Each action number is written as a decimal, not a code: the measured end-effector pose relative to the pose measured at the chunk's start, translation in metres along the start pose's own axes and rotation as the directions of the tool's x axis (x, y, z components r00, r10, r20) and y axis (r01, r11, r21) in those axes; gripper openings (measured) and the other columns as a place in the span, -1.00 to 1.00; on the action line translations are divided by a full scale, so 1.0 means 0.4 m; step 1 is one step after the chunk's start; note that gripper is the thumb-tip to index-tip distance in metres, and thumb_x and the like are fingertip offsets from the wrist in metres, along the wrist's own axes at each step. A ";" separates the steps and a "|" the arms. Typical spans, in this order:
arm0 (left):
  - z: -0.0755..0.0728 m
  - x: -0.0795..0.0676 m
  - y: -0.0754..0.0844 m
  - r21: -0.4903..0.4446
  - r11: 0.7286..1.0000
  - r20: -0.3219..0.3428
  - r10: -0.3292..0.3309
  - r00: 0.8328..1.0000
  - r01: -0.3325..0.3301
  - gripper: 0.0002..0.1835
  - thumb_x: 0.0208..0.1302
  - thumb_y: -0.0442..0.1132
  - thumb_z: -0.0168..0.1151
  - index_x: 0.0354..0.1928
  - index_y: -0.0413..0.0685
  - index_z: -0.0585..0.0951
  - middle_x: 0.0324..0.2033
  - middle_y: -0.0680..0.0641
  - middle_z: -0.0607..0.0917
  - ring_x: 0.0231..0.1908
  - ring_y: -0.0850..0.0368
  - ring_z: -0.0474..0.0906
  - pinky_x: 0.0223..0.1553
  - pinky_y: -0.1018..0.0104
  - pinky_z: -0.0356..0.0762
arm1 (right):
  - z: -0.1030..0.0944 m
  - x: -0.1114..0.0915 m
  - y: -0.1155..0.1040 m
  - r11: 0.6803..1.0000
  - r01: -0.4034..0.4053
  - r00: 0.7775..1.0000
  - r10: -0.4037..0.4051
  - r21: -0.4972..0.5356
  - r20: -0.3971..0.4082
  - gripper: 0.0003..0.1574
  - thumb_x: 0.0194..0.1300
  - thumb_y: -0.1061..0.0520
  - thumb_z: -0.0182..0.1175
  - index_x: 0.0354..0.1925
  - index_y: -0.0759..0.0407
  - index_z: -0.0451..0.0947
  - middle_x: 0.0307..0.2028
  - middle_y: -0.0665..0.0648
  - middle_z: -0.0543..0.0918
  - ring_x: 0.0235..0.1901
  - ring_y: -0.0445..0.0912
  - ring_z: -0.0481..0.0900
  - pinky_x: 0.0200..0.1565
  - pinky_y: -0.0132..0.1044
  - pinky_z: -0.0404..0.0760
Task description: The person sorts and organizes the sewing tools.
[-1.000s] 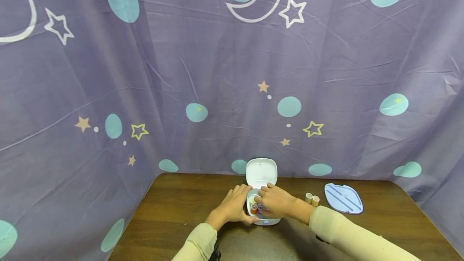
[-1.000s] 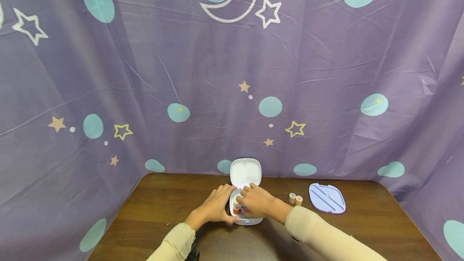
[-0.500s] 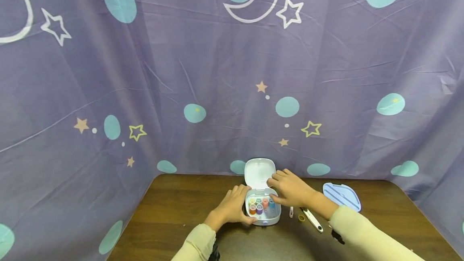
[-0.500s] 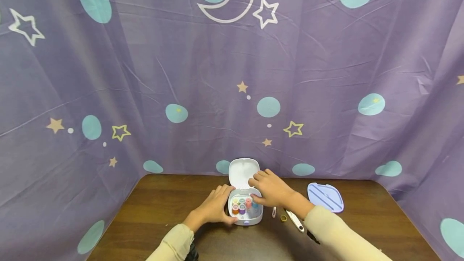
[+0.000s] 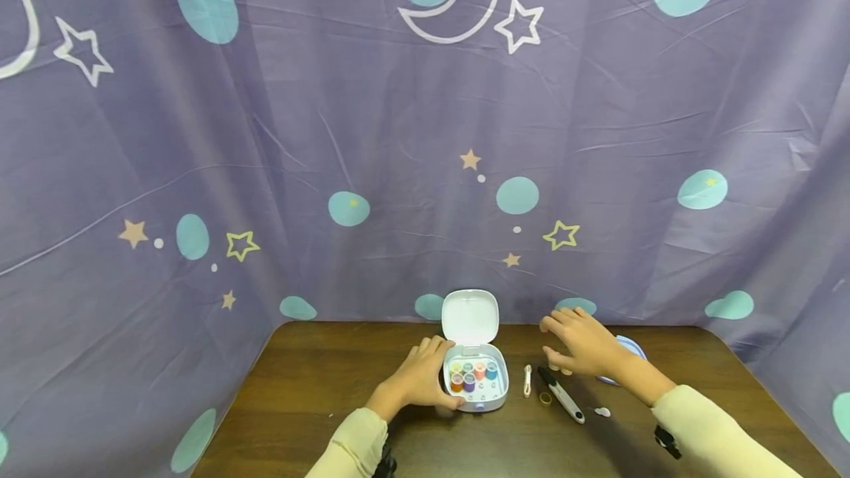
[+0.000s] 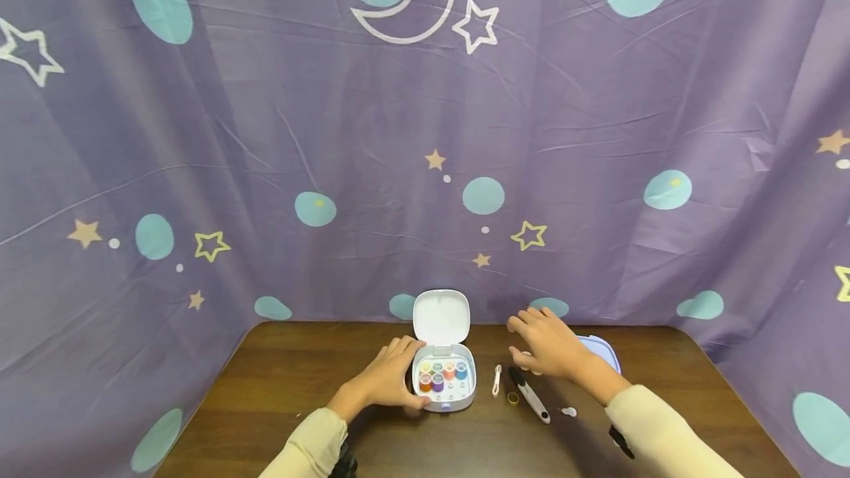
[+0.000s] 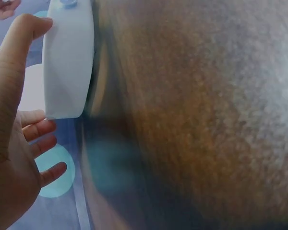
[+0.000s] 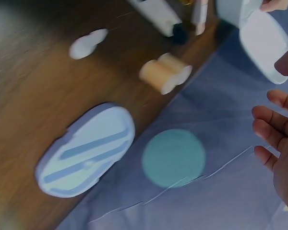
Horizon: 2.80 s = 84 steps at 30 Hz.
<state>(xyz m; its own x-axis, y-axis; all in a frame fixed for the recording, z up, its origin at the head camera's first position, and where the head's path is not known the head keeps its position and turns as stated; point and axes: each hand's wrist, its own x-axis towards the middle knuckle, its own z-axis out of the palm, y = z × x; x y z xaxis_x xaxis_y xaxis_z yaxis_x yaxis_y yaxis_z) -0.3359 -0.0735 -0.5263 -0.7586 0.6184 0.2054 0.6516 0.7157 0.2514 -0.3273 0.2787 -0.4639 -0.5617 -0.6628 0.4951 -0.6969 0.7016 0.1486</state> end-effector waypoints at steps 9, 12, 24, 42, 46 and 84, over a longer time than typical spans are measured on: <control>-0.004 -0.001 -0.001 -0.029 0.999 -0.015 0.017 1.000 -0.017 0.08 -0.24 0.29 0.57 0.33 -0.11 0.44 0.08 -0.05 0.53 0.04 0.11 0.38 0.06 0.20 0.43 | 0.032 -0.084 0.040 0.998 -0.020 1.000 0.020 -0.067 -0.002 -0.60 -0.01 -0.05 0.47 -0.23 0.03 0.54 -0.31 -0.05 0.57 -0.27 -0.11 0.53 -0.21 -0.16 0.47; -0.006 0.002 0.001 -0.035 0.999 -0.004 0.006 1.000 -0.006 0.09 -0.23 0.31 0.57 0.34 -0.11 0.45 0.10 -0.05 0.53 0.05 0.11 0.37 0.08 0.19 0.43 | 0.051 -0.105 0.055 0.994 0.004 0.999 -0.007 -0.109 -0.031 -0.60 -0.06 -0.07 0.46 -0.30 0.01 0.51 -0.37 -0.08 0.49 -0.34 -0.12 0.46 -0.30 -0.20 0.40; -0.012 0.010 0.005 -0.031 0.998 0.058 -0.050 0.997 0.052 0.09 -0.23 0.37 0.55 0.36 -0.05 0.47 0.14 -0.01 0.52 0.08 0.13 0.35 0.15 0.20 0.40 | 0.107 -0.157 0.077 0.991 -0.019 1.000 0.018 -0.132 -0.010 -0.54 -0.14 -0.12 0.43 -0.30 0.04 0.51 -0.35 -0.01 0.49 -0.31 -0.04 0.45 -0.29 -0.14 0.39; -0.017 0.015 0.004 -0.060 0.995 0.087 -0.074 0.993 0.079 0.11 -0.22 0.36 0.57 0.38 -0.05 0.44 0.16 0.00 0.50 0.09 0.13 0.34 0.18 0.18 0.39 | 0.121 -0.147 0.060 0.995 -0.027 1.000 0.026 -0.095 -0.015 -0.63 -0.16 0.01 0.44 -0.41 -0.03 0.44 -0.41 -0.11 0.40 -0.35 -0.11 0.37 -0.31 -0.22 0.29; -0.017 0.016 0.004 -0.051 0.996 0.089 -0.071 0.993 0.076 0.11 -0.21 0.37 0.57 0.38 -0.05 0.44 0.16 0.00 0.51 0.10 0.12 0.35 0.18 0.17 0.40 | 0.121 -0.147 0.060 0.995 -0.038 0.999 0.037 -0.091 -0.007 -0.64 -0.15 0.00 0.43 -0.41 -0.03 0.45 -0.41 -0.11 0.41 -0.35 -0.11 0.38 -0.31 -0.22 0.30; -0.024 0.010 0.015 0.066 0.997 0.046 -0.030 0.998 0.027 0.07 -0.26 0.44 0.52 0.29 -0.05 0.53 0.03 0.05 0.52 0.07 0.16 0.37 0.17 0.20 0.36 | 0.071 -0.116 0.043 0.992 -0.107 0.992 0.102 -0.065 -0.076 -0.62 -0.07 0.03 0.41 -0.45 -0.10 0.34 -0.44 -0.21 0.33 -0.36 -0.21 0.31 -0.33 -0.32 0.20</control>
<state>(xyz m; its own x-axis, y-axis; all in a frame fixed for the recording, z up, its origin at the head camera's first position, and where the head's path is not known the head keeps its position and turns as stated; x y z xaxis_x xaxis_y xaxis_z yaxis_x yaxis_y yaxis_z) -0.3349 -0.0699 -0.5148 -0.7766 0.6109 0.1541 0.6300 0.7521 0.1937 -0.3259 0.3142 -0.5088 -0.5949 -0.5658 0.5709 -0.6020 0.7843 0.1500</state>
